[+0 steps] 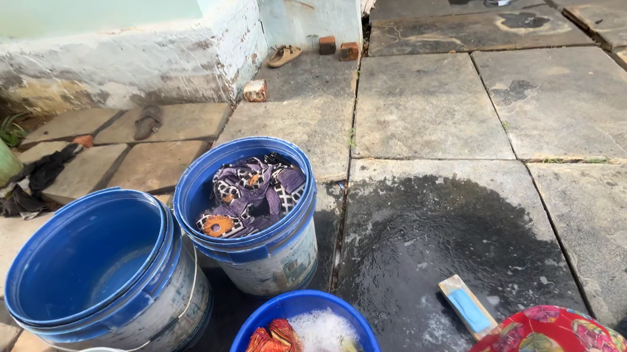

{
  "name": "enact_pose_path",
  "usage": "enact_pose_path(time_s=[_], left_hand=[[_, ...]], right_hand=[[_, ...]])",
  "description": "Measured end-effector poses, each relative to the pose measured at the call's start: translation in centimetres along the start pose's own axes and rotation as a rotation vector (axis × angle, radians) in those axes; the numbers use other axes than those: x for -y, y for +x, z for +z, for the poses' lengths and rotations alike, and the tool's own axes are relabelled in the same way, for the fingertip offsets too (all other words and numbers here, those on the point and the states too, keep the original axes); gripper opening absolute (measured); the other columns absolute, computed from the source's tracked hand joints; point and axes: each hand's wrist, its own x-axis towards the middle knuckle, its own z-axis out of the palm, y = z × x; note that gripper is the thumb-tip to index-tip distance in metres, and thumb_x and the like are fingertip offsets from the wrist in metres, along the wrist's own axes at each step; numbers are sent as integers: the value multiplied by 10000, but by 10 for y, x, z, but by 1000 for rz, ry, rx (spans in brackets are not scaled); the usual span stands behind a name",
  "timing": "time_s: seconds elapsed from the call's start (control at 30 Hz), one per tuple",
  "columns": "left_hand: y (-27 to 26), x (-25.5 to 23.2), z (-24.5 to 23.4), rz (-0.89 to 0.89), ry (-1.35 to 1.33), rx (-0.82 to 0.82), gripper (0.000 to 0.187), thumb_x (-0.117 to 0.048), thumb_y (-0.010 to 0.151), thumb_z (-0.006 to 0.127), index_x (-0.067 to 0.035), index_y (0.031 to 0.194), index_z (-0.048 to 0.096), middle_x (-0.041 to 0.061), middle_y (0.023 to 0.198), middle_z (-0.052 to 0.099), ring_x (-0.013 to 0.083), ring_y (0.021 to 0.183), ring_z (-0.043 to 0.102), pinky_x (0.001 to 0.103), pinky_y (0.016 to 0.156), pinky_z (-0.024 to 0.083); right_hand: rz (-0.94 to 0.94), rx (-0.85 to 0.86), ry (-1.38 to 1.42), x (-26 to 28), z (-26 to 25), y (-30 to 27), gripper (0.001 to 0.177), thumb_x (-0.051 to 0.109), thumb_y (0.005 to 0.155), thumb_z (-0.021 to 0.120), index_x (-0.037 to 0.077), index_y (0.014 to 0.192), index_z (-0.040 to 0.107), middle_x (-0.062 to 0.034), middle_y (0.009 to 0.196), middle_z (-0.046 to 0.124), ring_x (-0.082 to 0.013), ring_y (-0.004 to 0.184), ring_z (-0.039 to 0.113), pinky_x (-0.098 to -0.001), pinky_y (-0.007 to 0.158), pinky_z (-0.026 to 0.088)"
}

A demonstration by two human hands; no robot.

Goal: The person washes clothes by hand in a blue basin, using a bar of soap to scrub several colorful garments and dipping them into buckets of water.

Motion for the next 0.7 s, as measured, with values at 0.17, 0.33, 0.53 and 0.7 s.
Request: enact_pose_path(time_s=[0.17,0.33,0.53,0.7], left_hand=[[20,-12,-9,44,-11,-22,332,-300,826,774,-52,1046,800,104,1016,754,227,983,697,340,870,526],[36,-19,-24,107,-109,-41,331,-299,819,777,-56,1042,802,102,1021,752,221,990,698,337,877,525],[-11,-43,-106,120,-882,-156,336,-248,804,760,11,1015,727,169,983,760,306,924,723,431,811,562],[-48,-76,-202,195,-1144,-179,303,-191,826,725,37,1018,776,158,1046,795,223,1017,710,348,900,496]], right_hand=[[-62,-16,53,-19,-38,-25,1214,442,639,970,118,1567,259,-190,1498,441,-348,1368,455,-454,1111,392],[-262,-39,300,-25,-88,-44,1257,446,633,978,106,1586,233,-194,1521,424,-347,1387,440,-452,1127,382],[-402,-210,588,-22,-114,-45,1309,451,625,988,91,1609,203,-199,1548,402,-346,1411,422,-451,1145,370],[-629,-239,988,-27,-132,-50,1022,549,714,860,34,1501,462,-150,1377,645,-279,1278,619,-420,1081,511]])
